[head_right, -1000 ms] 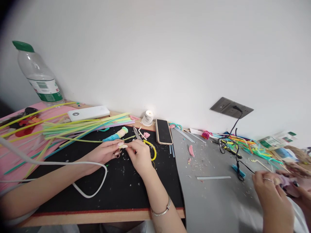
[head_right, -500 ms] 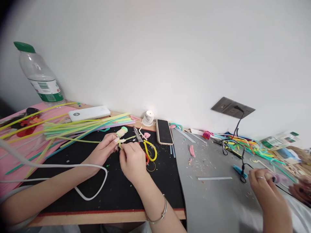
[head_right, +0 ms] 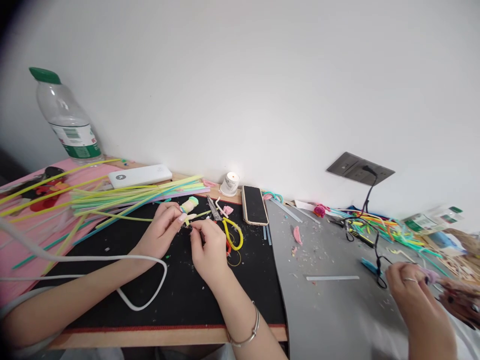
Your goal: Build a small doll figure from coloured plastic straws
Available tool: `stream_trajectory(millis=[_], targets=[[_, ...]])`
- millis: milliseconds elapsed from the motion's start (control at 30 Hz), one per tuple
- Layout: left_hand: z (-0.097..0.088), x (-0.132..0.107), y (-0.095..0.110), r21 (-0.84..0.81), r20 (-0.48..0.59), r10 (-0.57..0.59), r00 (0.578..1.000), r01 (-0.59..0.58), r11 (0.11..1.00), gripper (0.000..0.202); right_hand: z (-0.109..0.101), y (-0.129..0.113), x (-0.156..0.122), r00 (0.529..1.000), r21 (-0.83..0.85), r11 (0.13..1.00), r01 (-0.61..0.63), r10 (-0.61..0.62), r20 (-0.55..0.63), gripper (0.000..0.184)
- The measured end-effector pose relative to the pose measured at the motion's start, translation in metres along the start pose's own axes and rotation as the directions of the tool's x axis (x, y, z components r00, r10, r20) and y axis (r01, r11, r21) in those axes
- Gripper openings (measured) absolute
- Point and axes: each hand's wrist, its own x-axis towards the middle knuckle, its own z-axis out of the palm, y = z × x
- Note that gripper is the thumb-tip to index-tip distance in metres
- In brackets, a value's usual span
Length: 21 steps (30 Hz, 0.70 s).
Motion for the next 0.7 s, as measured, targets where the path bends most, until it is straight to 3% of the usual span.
stream_trajectory(millis=[167, 367, 533, 700], targets=[[0.0010, 0.0022, -0.0032, -0.147, 0.052, -0.071, 0.996, 0.078, 0.986, 0.032, -0.0013, 0.0017, 0.0009, 0.999, 0.036, 0.999, 0.023, -0.024, 0.023, 0.016], [0.0026, 0.0004, -0.0007, -0.382, 0.164, -0.228, 0.960, 0.275, 0.882, 0.027, -0.0021, 0.0054, 0.0011, 0.999, 0.053, 0.998, 0.033, -0.034, 0.031, 0.017], [-0.0001, 0.0015, 0.0012, -0.334, 0.134, -0.155, 0.979, 0.192, 0.923, 0.027, -0.0021, 0.0045, 0.0024, 1.000, 0.077, 0.997, -0.001, -0.002, 0.031, 0.016], [-0.0028, 0.0022, 0.0002, -0.152, 0.033, -0.002, 0.999, 0.007, 0.988, 0.030, 0.0000, 0.0024, 0.0008, 0.987, 0.193, 0.968, -0.160, 0.153, 0.051, 0.014]])
